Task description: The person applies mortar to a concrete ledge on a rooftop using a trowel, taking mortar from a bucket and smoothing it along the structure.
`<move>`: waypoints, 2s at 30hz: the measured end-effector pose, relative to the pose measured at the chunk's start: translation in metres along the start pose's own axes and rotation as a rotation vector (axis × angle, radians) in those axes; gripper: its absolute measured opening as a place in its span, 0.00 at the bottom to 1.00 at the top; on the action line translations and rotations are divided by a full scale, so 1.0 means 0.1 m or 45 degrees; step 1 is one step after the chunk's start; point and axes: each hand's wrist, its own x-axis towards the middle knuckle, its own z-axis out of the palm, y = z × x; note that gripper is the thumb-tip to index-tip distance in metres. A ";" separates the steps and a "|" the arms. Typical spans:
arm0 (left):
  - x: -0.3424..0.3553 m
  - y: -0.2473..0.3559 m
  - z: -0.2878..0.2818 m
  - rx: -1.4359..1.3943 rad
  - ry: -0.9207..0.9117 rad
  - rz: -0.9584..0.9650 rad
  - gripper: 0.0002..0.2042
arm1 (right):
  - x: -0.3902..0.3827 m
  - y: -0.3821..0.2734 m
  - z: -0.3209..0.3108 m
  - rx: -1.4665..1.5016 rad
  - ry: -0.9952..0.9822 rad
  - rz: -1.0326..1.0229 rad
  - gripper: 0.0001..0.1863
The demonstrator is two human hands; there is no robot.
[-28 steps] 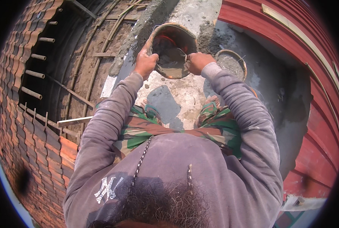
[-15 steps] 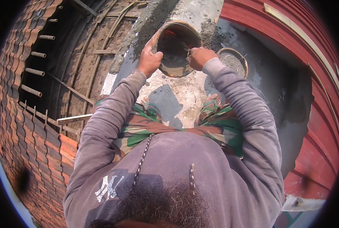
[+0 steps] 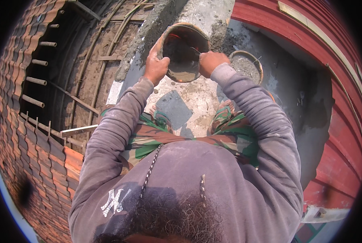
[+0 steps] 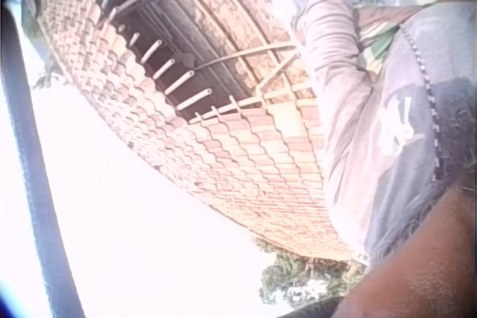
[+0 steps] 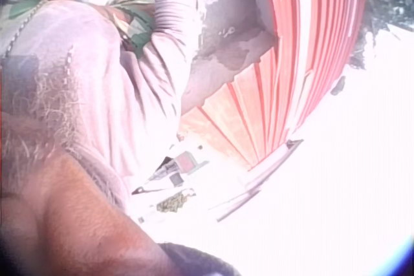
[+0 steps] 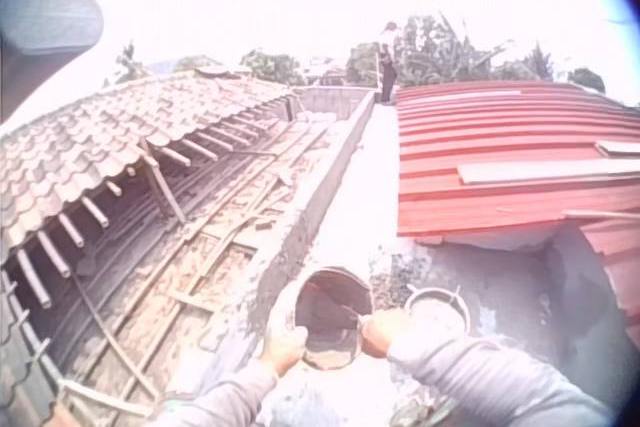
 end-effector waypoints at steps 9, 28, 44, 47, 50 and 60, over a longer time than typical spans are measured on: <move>-0.05 -0.13 0.03 0.093 0.021 0.011 0.35 | 0.48 0.24 0.27 0.646 -0.604 0.266 0.19; 0.03 -0.13 0.01 -0.036 0.009 -0.064 0.35 | 0.07 0.02 0.43 0.125 -0.010 -0.006 0.21; 0.03 -0.11 -0.11 -0.028 -0.061 -0.221 0.36 | 0.31 0.23 0.99 1.589 -0.785 0.170 0.22; 0.10 -0.03 -0.25 -0.273 0.080 -0.416 0.35 | 0.19 0.13 0.97 1.785 -0.586 0.141 0.20; 0.18 0.12 -0.34 -0.289 0.246 -0.630 0.35 | 0.28 0.14 0.90 1.804 -0.414 0.141 0.20; 0.57 0.07 -1.08 -0.551 0.686 -0.729 0.28 | 0.61 -0.06 0.21 1.891 -0.361 0.003 0.19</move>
